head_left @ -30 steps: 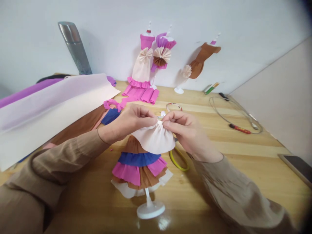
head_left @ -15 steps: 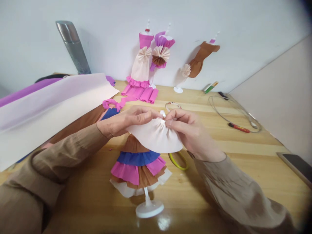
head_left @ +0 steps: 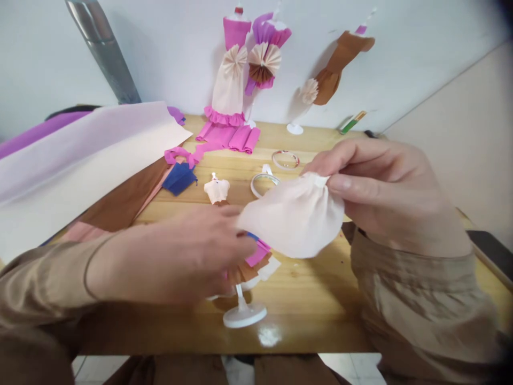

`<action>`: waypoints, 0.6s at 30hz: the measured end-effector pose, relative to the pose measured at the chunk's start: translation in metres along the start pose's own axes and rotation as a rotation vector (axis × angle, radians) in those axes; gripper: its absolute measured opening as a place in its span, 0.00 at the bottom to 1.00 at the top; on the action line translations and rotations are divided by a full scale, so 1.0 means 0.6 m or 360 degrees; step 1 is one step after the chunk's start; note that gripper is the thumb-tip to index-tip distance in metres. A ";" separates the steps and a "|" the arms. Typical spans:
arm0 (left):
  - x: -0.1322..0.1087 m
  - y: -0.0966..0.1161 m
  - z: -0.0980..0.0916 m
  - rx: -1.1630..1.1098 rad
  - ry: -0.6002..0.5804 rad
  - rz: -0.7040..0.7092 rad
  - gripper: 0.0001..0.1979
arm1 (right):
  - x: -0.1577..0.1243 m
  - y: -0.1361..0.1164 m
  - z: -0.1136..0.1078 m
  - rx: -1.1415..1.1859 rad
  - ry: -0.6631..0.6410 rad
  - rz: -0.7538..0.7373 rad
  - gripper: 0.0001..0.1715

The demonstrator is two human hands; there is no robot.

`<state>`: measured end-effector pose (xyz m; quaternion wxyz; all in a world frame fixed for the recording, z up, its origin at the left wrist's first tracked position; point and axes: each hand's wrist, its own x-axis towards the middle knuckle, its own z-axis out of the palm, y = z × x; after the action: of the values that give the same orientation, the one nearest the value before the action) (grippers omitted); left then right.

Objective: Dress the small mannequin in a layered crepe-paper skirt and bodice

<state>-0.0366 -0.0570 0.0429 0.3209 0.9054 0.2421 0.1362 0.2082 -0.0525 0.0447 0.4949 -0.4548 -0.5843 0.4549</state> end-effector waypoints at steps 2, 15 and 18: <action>-0.016 0.008 0.029 0.0512 -0.0206 0.0217 0.24 | -0.004 -0.005 0.002 -0.0011 -0.0008 0.0001 0.07; -0.022 0.005 0.073 0.0924 -0.0265 0.0251 0.28 | -0.012 -0.008 -0.001 -0.0067 -0.0090 -0.0042 0.06; -0.020 0.006 0.067 0.0785 -0.0308 0.0203 0.29 | -0.010 -0.007 -0.001 -0.0061 -0.0057 -0.0048 0.05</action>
<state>-0.0293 -0.0863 0.0135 0.1033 0.9785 0.1787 0.0058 0.2092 -0.0593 0.0479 0.4823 -0.4470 -0.6085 0.4442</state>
